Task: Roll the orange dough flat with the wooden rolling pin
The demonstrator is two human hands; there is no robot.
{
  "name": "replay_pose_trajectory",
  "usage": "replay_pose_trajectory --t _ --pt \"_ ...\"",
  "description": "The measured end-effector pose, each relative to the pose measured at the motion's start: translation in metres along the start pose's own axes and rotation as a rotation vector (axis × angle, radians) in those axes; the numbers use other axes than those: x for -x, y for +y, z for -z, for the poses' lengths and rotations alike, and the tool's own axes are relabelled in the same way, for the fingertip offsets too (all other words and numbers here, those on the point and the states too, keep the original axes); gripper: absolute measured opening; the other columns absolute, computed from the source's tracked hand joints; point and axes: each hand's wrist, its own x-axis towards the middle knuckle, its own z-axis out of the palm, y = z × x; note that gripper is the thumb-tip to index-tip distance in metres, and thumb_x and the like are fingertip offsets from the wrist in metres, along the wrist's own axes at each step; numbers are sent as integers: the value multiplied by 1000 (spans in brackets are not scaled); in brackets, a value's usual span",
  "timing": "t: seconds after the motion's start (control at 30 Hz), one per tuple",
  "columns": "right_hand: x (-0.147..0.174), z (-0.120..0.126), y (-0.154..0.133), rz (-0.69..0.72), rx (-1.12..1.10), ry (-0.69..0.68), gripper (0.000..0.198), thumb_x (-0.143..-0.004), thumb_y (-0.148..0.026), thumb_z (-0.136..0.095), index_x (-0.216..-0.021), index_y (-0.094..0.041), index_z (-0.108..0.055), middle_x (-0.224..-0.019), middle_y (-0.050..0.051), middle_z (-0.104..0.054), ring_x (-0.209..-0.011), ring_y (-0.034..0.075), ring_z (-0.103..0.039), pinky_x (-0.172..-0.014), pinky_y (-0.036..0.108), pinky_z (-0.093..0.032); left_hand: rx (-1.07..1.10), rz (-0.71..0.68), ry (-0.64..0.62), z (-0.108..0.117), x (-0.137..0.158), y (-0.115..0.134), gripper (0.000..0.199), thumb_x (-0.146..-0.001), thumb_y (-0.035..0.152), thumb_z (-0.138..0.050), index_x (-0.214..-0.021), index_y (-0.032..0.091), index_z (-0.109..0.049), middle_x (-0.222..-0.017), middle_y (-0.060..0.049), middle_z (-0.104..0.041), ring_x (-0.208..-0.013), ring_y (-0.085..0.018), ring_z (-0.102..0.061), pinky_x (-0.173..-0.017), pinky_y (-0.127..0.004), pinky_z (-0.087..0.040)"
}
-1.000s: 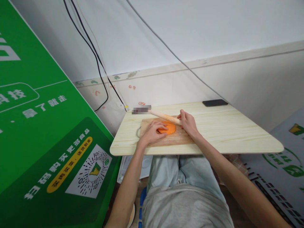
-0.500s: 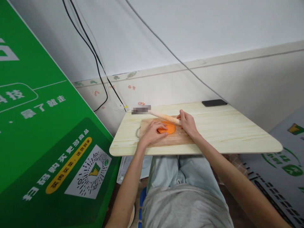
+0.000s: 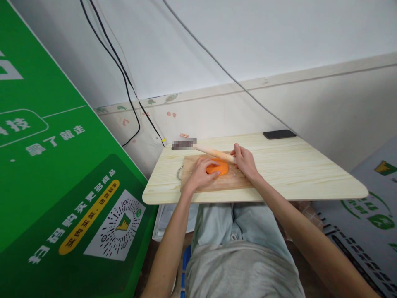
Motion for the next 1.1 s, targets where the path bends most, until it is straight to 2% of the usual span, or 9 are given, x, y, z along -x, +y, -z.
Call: replay_pose_trajectory --t 0.2,0.37,0.47,0.73,0.9,1.1 --pt "-2 -2 3 21 11 12 86 -101 -88 -17 -80 -23 -69 -76 11 -73 -70 26 -70 -64 35 -49 -5 9 8 -2 -2 4 40 -85 21 -82 -125 25 -77 -136 -6 -76 -136 -33 -61 -126 -52 -43" --pt "-1 -1 2 18 11 5 85 -100 -90 -17 -79 -24 -67 -73 10 -72 -66 25 -68 -63 34 -48 -5 -15 -13 -3 0 2 32 -89 23 -79 -121 26 -77 -135 -4 -77 -138 -32 -59 -129 -53 -39" --pt "-1 -1 1 7 5 -3 84 -101 -88 -18 -80 -24 -67 -68 8 -69 -61 24 -65 -62 35 -47 -3 -3 14 -6 2 0 30 -93 28 -78 -123 25 -76 -135 -6 -76 -137 -32 -59 -127 -52 -39" --pt "2 1 -2 -5 0 -2 84 -102 -86 -19 -82 -23 -70 -58 5 -62 -60 25 -66 -63 35 -48 -47 65 47 -12 -3 8 33 -87 27 -84 -120 25 -77 -131 -6 -75 -137 -33 -57 -126 -53 -39" --pt "1 0 -1 0 10 4 85 -103 -85 -19 -82 -21 -71 -61 7 -65 -57 24 -65 -62 35 -47 -55 45 21 -10 -2 10 32 -89 24 -81 -120 24 -76 -129 -6 -76 -134 -33 -58 -125 -52 -39" --pt "0 0 0 14 17 10 86 -103 -86 -19 -81 -21 -72 -63 8 -68 -65 26 -68 -64 34 -47 -65 45 21 -10 1 10 28 -95 27 -75 -123 25 -74 -130 -5 -75 -131 -30 -59 -122 -49 -42"
